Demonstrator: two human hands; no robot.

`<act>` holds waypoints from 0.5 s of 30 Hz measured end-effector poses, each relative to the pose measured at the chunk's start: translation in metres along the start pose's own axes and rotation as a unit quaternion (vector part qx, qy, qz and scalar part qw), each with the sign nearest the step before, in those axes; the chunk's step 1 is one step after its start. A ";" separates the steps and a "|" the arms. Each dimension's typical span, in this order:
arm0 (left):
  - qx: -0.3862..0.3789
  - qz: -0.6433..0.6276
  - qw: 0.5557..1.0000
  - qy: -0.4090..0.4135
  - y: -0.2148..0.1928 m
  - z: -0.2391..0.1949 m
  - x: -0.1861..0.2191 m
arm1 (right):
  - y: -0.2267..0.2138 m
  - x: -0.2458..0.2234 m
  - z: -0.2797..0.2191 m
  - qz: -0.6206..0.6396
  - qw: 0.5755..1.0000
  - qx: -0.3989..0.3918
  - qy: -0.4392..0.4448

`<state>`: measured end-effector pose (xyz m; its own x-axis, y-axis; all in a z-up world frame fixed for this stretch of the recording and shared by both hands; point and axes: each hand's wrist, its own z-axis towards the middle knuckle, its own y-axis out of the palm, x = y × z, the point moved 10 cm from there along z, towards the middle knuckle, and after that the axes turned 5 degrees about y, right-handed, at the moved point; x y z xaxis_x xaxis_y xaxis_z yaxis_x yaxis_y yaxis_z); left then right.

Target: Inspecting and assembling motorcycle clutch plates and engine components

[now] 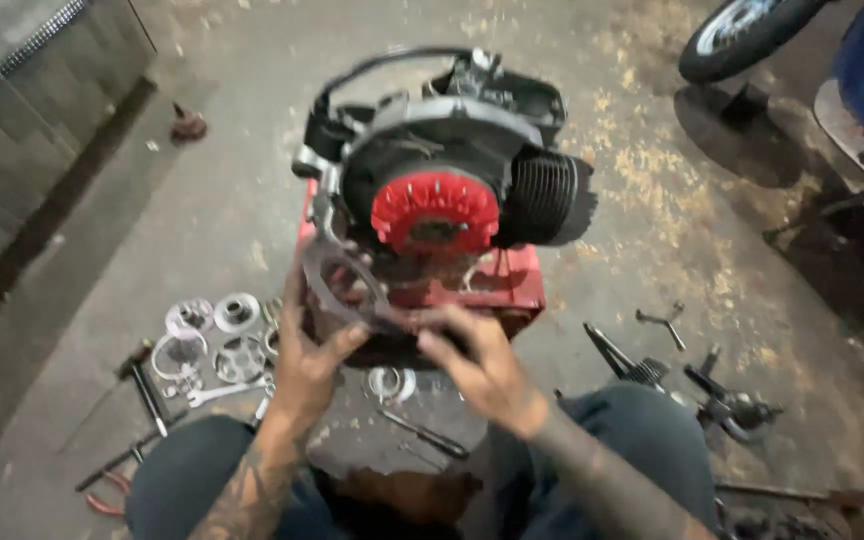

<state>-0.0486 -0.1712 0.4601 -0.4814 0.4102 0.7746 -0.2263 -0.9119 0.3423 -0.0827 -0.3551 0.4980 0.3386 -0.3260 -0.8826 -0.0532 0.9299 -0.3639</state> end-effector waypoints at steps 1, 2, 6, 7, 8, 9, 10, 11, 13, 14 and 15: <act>0.011 -0.053 0.999 -0.008 0.002 -0.001 0.002 | 0.001 -0.007 -0.006 0.010 1.000 -0.010 0.002; 0.023 -0.106 0.994 -0.017 0.005 -0.003 0.003 | 0.003 -0.013 -0.013 0.019 1.000 -0.021 0.005; 0.023 -0.102 0.994 -0.016 0.001 -0.011 -0.009 | 0.001 0.010 0.000 -0.042 0.999 -0.001 0.000; 0.026 -0.125 0.992 -0.022 0.001 -0.010 -0.013 | 0.002 0.003 -0.002 -0.025 1.000 -0.005 -0.004; 0.028 -0.148 0.988 -0.028 0.001 -0.008 -0.016 | 0.004 -0.005 -0.004 -0.007 1.000 -0.008 -0.007; 0.028 -0.149 0.988 -0.024 0.004 -0.006 -0.011 | 0.004 -0.004 -0.003 -0.009 1.000 -0.010 -0.011; 0.023 -0.191 0.981 -0.030 0.009 -0.005 -0.007 | 0.005 -0.004 -0.002 -0.004 1.000 -0.012 -0.023; 0.022 -0.231 0.972 -0.042 0.013 -0.010 -0.004 | 0.009 -0.003 -0.007 0.005 0.999 -0.017 -0.028; 0.025 -0.221 0.974 -0.045 0.012 -0.010 -0.007 | 0.000 0.008 0.003 -0.022 0.999 -0.008 -0.039; 0.024 -0.212 0.976 -0.046 0.012 -0.010 -0.008 | -0.006 0.011 0.007 -0.050 0.997 0.005 -0.052; 0.020 -0.213 0.976 -0.044 0.014 -0.010 -0.005 | -0.002 0.003 0.000 -0.052 0.997 0.008 -0.055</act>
<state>-0.0578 -0.1864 0.4554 -0.2762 0.7517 0.5990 -0.3554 -0.6589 0.6630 -0.0817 -0.3582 0.4967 0.4418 -0.4003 -0.8028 0.0010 0.8952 -0.4458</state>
